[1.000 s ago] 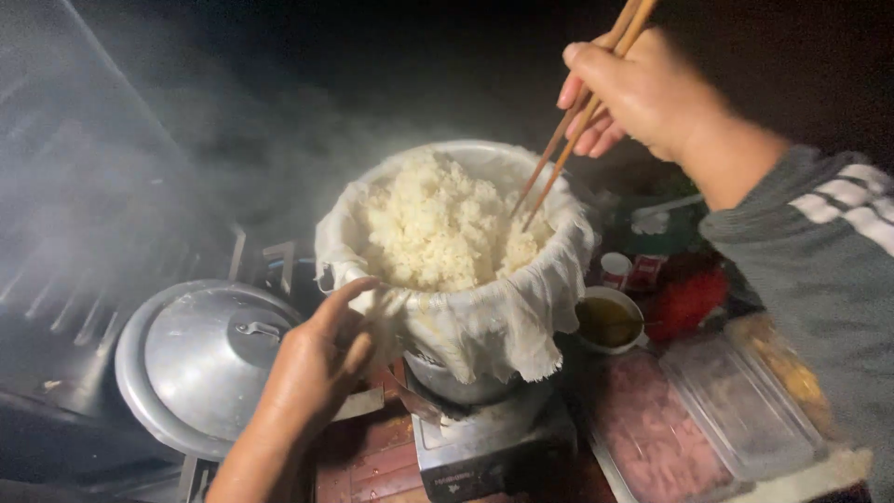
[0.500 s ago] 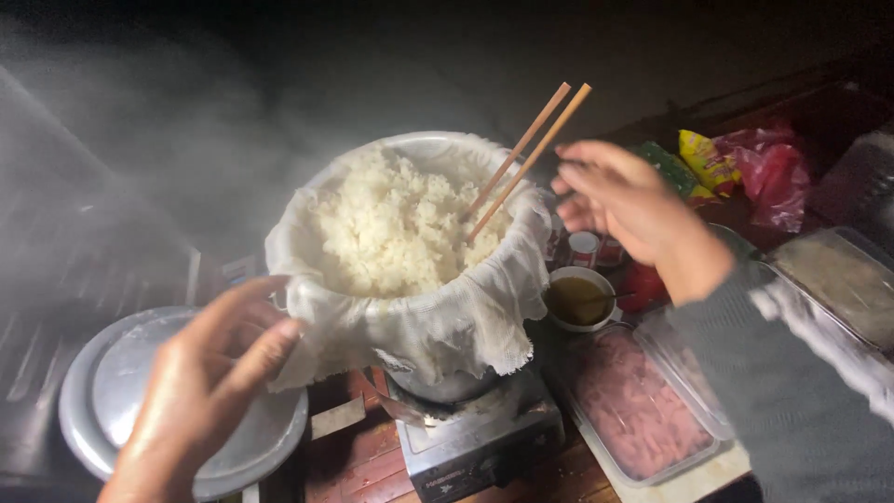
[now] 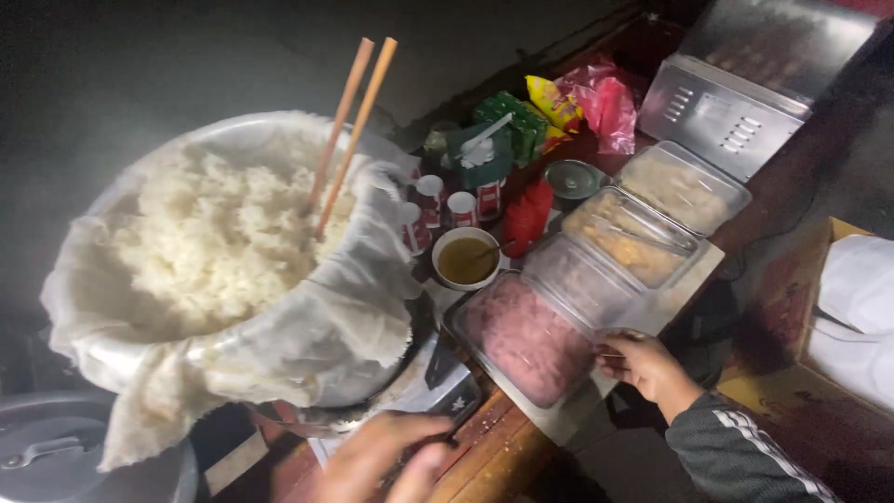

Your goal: The person scoops steamed rice from a large steamer into a styrofoam container using chopsticks. They then add sliced sausage, fried egg, and noodles from metal trays, and drizzle sauce over the contents before closing the container.

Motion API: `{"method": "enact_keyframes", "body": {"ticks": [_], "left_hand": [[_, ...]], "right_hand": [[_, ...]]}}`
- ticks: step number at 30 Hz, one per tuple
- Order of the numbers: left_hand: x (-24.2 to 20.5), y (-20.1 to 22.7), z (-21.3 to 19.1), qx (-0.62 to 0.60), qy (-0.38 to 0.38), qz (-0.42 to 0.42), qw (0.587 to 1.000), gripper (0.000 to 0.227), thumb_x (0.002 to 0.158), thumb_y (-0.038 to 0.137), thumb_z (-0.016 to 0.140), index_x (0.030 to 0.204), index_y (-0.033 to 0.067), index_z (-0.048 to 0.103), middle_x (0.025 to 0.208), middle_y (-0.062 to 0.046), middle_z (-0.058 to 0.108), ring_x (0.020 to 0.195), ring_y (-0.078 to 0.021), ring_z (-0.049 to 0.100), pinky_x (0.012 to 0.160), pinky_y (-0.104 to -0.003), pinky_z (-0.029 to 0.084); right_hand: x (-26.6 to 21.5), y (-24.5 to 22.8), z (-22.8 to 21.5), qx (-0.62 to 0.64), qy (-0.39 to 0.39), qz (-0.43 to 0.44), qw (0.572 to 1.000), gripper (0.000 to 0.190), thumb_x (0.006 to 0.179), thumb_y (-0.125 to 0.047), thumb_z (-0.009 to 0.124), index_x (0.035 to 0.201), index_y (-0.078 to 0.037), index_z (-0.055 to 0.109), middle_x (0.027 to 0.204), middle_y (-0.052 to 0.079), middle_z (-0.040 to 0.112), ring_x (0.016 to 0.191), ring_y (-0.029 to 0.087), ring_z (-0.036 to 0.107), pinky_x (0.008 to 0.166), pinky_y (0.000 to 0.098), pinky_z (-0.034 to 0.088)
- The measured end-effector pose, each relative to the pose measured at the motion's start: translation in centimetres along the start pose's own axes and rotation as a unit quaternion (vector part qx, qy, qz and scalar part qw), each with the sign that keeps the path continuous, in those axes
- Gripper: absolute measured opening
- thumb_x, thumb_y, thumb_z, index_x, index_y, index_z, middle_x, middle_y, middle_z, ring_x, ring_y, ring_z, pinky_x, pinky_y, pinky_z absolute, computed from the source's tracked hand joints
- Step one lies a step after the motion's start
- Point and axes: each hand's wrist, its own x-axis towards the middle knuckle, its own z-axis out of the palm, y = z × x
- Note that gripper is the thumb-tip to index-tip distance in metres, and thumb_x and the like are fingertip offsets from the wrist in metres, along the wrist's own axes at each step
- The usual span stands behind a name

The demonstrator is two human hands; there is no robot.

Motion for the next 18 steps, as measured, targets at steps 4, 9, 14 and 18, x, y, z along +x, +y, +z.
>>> {"method": "enact_keyframes", "body": {"ticks": [4, 9, 14, 18], "left_hand": [[-3.6, -9.0, 7.4, -0.044, -0.228, -0.202, 0.952, 0.028, 0.088, 0.038, 0.07, 0.113, 0.0272, 0.08, 0.096, 0.004, 0.076, 0.079, -0.0045, 0.072, 0.063, -0.02, 0.058], [-7.4, -18.7, 18.4, -0.081, -0.255, -0.404, 0.875, 0.035, 0.094, 0.038, 0.065, 0.122, 0.017, 0.067, 0.093, 0.005, 0.073, 0.064, -0.0065, 0.06, 0.06, -0.023, 0.056], [-8.7, -24.4, 28.8, -0.045, -0.137, -0.619, 0.772, 0.058, 0.09, 0.043, 0.065, 0.142, 0.024, 0.049, 0.091, -0.009, 0.069, 0.069, -0.0174, 0.067, 0.051, -0.034, 0.057], [-7.9, -23.2, 34.8, -0.125, 0.031, -0.713, 0.689, 0.035, 0.086, 0.034, 0.072, 0.114, 0.0162, 0.06, 0.111, -0.011, 0.067, 0.098, -0.0286, 0.066, 0.059, -0.042, 0.064]], "right_hand": [[1.5, -1.8, -2.2, -0.055, 0.018, 0.014, 0.998, 0.03, 0.094, -0.019, 0.07, 0.118, -0.001, 0.068, 0.107, 0.023, 0.072, 0.091, 0.035, 0.07, 0.078, 0.0428, 0.058], [6.7, -3.6, -4.5, -0.263, 0.044, -0.085, 0.96, 0.028, 0.089, -0.021, 0.073, 0.114, -0.01, 0.072, 0.103, 0.012, 0.067, 0.079, 0.024, 0.069, 0.067, 0.0375, 0.058], [14.6, -4.9, -8.3, -0.504, 0.098, -0.108, 0.851, 0.059, 0.082, -0.04, 0.073, 0.134, -0.017, 0.061, 0.125, 0.014, 0.067, 0.105, 0.034, 0.071, 0.088, 0.043, 0.055], [17.9, -4.7, -8.4, -0.553, 0.065, -0.12, 0.822, 0.053, 0.085, -0.043, 0.073, 0.131, -0.023, 0.058, 0.133, 0.013, 0.054, 0.104, 0.037, 0.069, 0.079, 0.0503, 0.06]]}}
